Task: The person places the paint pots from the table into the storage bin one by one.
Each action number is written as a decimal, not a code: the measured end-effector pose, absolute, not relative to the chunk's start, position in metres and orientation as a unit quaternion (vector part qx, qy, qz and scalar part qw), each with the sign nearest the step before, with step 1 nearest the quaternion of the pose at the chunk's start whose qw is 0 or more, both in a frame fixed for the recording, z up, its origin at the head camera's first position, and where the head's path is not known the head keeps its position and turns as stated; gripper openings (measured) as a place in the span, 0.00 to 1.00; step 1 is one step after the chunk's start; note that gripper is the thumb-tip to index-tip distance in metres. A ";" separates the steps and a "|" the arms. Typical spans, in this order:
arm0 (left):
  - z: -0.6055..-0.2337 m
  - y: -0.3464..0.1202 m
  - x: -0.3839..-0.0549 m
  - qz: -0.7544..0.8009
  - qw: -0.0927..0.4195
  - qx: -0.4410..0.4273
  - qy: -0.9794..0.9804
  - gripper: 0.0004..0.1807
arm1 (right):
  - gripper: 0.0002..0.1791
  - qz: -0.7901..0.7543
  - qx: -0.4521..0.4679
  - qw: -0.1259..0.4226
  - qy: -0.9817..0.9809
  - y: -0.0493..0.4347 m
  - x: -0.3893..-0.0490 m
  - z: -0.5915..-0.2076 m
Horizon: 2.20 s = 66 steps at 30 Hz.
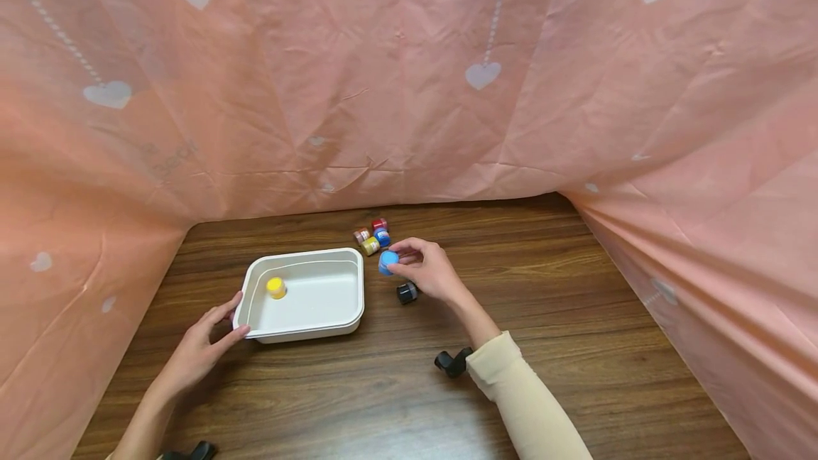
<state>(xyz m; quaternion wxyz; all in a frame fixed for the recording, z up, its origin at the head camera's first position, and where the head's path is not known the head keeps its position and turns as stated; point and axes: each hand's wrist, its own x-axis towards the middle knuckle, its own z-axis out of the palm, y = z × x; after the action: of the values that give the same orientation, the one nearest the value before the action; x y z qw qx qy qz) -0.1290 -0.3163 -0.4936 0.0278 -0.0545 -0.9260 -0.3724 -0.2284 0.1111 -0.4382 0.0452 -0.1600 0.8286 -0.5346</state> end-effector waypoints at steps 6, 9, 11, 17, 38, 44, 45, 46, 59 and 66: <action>-0.493 -0.316 -0.129 -0.381 0.019 -0.051 -0.923 0.41 | 0.18 -0.540 -0.171 0.057 0.822 0.089 -0.229 -0.432; -0.493 -0.317 -0.129 -0.380 0.021 -0.051 -0.923 0.40 | 0.18 -0.548 -0.174 0.068 0.815 0.077 -0.231 -0.430; -0.493 -0.317 -0.129 -0.381 0.026 -0.055 -0.923 0.40 | 0.18 -0.554 -0.177 0.073 0.810 0.069 -0.232 -0.428; -0.495 -0.317 -0.130 -0.388 0.037 -0.065 -0.919 0.40 | 0.17 -0.559 -0.191 0.075 0.803 0.045 -0.235 -0.427; -0.496 -0.318 -0.129 -0.388 0.034 -0.061 -0.919 0.40 | 0.17 -0.550 -0.215 0.098 0.801 -0.052 -0.232 -0.446; -0.495 -0.317 -0.129 -0.391 0.034 -0.064 -0.918 0.39 | 0.16 -0.547 -0.229 0.106 0.798 -0.076 -0.231 -0.452; -0.495 -0.317 -0.129 -0.389 0.035 -0.064 -0.918 0.39 | 0.16 -0.546 -0.229 0.107 0.799 -0.080 -0.231 -0.453; -0.495 -0.317 -0.129 -0.388 0.036 -0.065 -0.919 0.39 | 0.17 -0.544 -0.229 0.108 0.800 -0.083 -0.231 -0.454; -0.498 -0.317 -0.128 -0.390 0.044 -0.067 -0.918 0.38 | 0.15 -0.487 -0.249 0.113 0.830 -0.103 -0.236 -0.467; -0.499 -0.315 -0.127 -0.378 0.061 -0.073 -0.921 0.38 | 0.14 -0.443 -0.260 0.107 0.851 -0.105 -0.239 -0.475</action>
<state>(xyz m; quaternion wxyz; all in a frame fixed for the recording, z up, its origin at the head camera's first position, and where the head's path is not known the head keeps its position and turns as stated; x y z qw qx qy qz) -0.1267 -0.3150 -0.4992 0.0612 -0.0734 -0.9209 -0.3779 -0.2386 -0.1050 -0.4748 0.1074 -0.2598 0.8514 -0.4427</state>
